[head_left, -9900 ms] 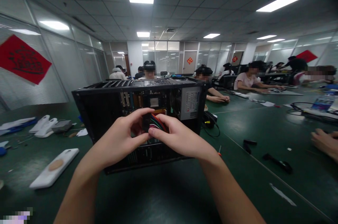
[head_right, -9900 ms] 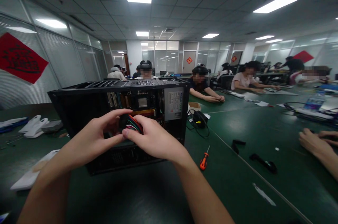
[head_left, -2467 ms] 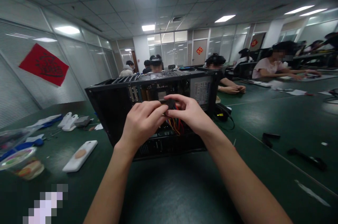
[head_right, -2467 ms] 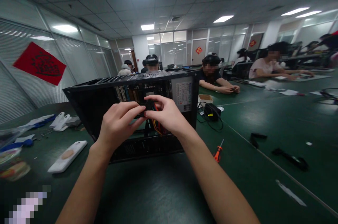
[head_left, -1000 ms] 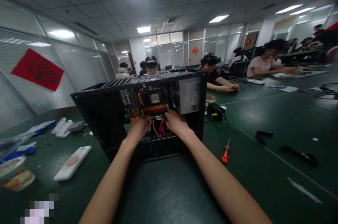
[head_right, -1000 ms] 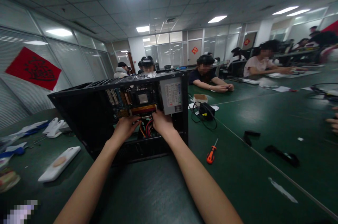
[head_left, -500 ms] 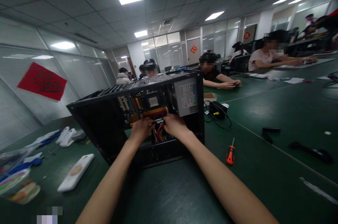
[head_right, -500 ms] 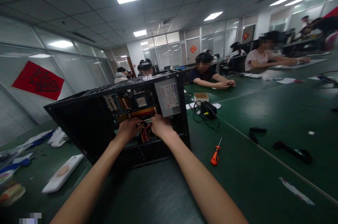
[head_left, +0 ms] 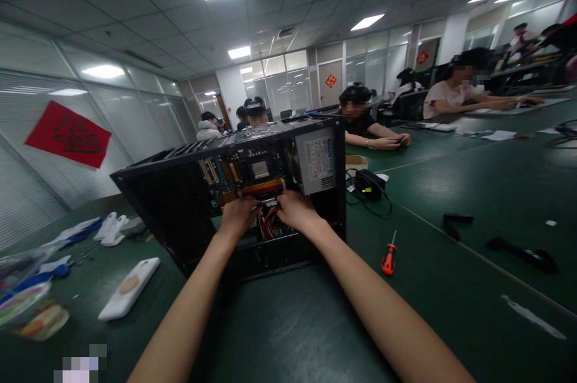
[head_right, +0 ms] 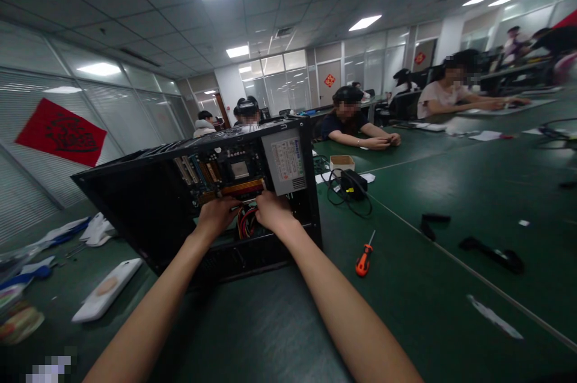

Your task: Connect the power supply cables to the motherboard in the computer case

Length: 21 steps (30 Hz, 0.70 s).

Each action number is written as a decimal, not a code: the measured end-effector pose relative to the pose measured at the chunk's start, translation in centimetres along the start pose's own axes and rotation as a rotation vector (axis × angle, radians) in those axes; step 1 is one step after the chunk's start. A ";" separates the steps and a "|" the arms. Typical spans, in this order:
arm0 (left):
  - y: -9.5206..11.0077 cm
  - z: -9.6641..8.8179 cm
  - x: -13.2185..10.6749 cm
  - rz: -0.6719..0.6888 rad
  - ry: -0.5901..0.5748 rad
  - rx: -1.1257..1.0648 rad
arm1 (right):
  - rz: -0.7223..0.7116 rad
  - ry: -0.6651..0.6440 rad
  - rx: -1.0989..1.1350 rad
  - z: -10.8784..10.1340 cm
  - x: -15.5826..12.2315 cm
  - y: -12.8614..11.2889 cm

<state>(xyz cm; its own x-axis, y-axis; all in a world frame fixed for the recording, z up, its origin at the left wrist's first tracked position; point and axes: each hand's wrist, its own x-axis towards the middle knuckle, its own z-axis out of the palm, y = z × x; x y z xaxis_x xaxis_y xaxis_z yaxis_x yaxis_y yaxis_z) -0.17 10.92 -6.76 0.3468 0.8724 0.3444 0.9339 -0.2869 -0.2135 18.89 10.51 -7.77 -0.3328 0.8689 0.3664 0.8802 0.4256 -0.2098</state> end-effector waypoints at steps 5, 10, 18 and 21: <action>0.1 0.1 0.3 -0.034 -0.008 -0.003 | -0.017 0.000 -0.018 0.1 0.0 0.1; 0.4 0.0 0.6 -0.077 -0.034 0.003 | -0.044 -0.009 -0.039 0.1 0.0 0.0; 0.7 0.0 0.8 -0.114 -0.060 0.009 | -0.083 -0.050 -0.035 0.6 0.1 -0.2; 0.6 0.1 0.5 -0.103 -0.042 -0.010 | -0.075 -0.036 -0.036 0.4 0.0 -0.3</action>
<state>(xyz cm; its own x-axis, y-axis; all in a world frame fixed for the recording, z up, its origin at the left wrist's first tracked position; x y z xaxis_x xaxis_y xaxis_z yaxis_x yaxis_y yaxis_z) 0.51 11.24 -6.83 0.2453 0.9132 0.3253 0.9652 -0.1989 -0.1695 18.53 10.47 -8.07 -0.4092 0.8438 0.3472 0.8639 0.4807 -0.1502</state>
